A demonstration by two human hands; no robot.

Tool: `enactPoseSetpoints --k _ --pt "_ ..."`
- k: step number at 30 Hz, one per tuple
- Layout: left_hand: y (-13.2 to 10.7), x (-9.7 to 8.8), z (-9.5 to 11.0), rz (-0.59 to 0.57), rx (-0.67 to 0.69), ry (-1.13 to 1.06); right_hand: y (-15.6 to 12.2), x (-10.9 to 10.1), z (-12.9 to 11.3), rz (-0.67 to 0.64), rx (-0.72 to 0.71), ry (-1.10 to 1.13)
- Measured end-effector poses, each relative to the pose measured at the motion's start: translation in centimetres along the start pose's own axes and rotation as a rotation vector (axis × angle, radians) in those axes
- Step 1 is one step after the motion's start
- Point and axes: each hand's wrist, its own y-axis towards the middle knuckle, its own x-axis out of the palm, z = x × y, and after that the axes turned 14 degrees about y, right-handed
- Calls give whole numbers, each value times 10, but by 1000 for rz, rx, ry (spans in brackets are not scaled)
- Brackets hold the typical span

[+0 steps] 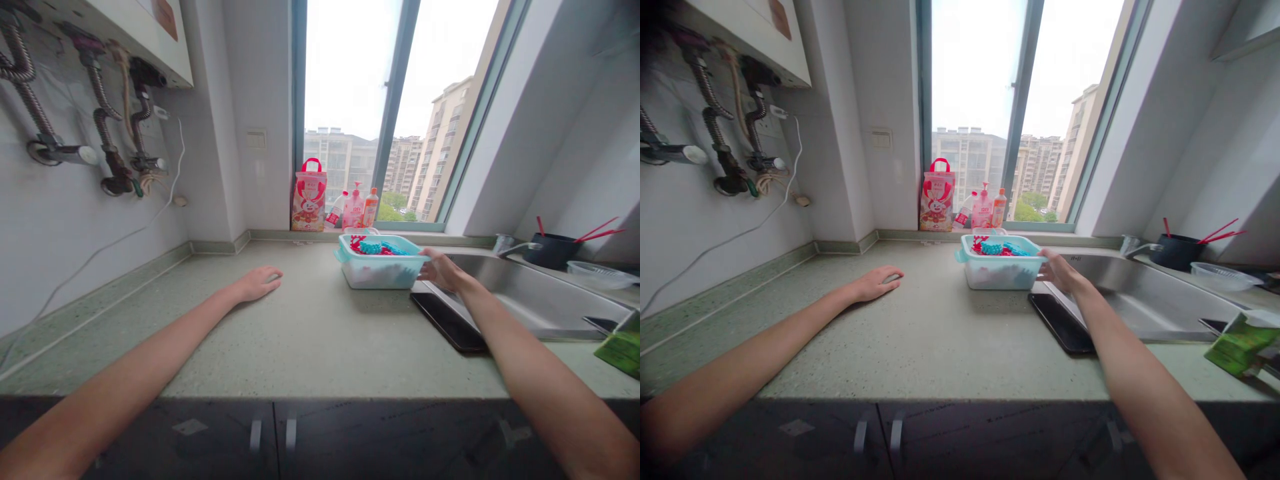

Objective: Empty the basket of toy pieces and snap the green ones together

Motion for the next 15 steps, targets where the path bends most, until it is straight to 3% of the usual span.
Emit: enactPoseSetpoints --k 4,7,10,13,15 --pt "-3 -5 11 40 -29 -71 -1 36 2 47 50 50" --pt "-2 -7 20 163 -57 -232 -11 71 7 -30 42 71" --pt "1 -8 25 332 -82 -420 -29 107 14 -199 -8 117" --pt "2 -12 23 431 -145 -630 -45 136 24 -518 -19 165" --pt "1 -16 20 482 -184 -746 -50 148 31 -659 -17 179"
